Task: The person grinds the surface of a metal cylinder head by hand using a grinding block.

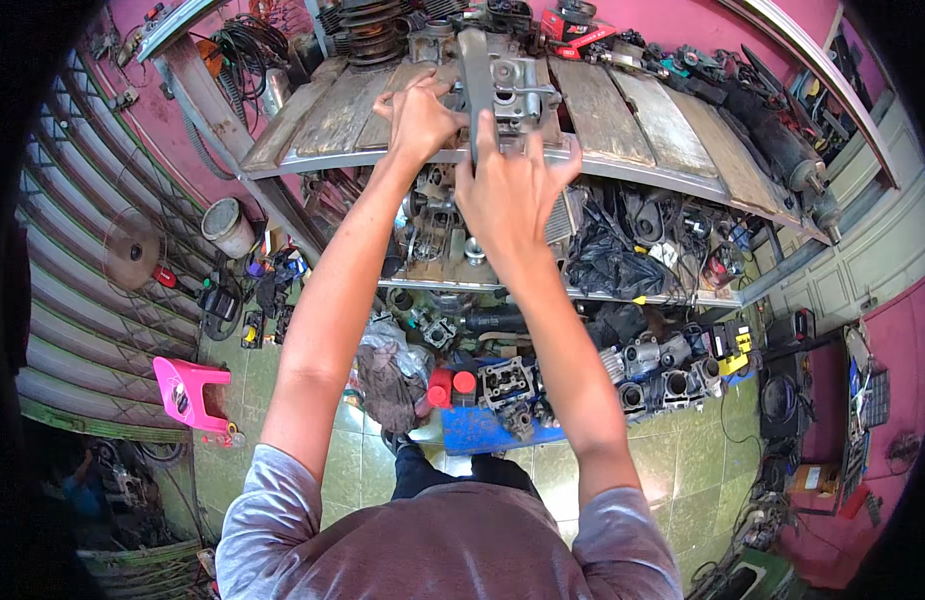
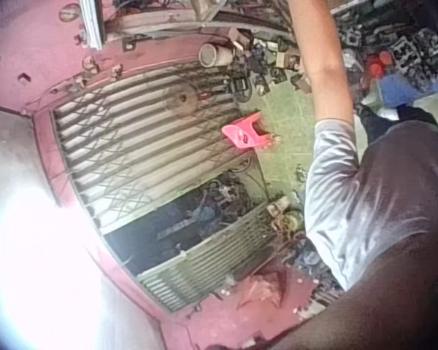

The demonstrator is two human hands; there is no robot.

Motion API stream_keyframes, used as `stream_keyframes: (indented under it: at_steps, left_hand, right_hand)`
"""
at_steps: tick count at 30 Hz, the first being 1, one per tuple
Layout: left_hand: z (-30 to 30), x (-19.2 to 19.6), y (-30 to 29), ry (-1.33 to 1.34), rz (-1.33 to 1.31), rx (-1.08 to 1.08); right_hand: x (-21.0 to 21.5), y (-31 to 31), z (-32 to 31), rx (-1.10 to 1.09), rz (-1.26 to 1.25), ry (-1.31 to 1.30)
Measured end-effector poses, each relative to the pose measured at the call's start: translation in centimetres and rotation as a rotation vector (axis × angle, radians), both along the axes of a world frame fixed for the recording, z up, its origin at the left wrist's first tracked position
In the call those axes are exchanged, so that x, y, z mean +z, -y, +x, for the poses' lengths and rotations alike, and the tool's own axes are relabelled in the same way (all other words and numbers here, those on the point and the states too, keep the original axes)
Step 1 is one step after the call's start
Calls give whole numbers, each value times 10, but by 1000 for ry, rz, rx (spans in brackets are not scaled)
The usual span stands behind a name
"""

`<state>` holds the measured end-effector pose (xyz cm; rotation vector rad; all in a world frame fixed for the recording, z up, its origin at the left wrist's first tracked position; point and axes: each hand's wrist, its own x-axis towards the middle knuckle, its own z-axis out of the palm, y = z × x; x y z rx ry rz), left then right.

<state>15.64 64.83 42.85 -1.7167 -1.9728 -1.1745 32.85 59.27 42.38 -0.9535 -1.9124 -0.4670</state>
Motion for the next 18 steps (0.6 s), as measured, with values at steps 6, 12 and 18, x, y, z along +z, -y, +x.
stream_keyframes:
  at_steps: [6,12,18]
  left_hand:
    - [1,-7,0,-29,-28,39]
    - [3,-4,-4,-48,23,48]
    - [-7,4,-1,-113,-122,52]
  right_hand:
    - [4,30,22,50,-182,-26]
    - [20,-3,-5,-55,-158,25]
    - [-15,33,15,67,-134,-35]
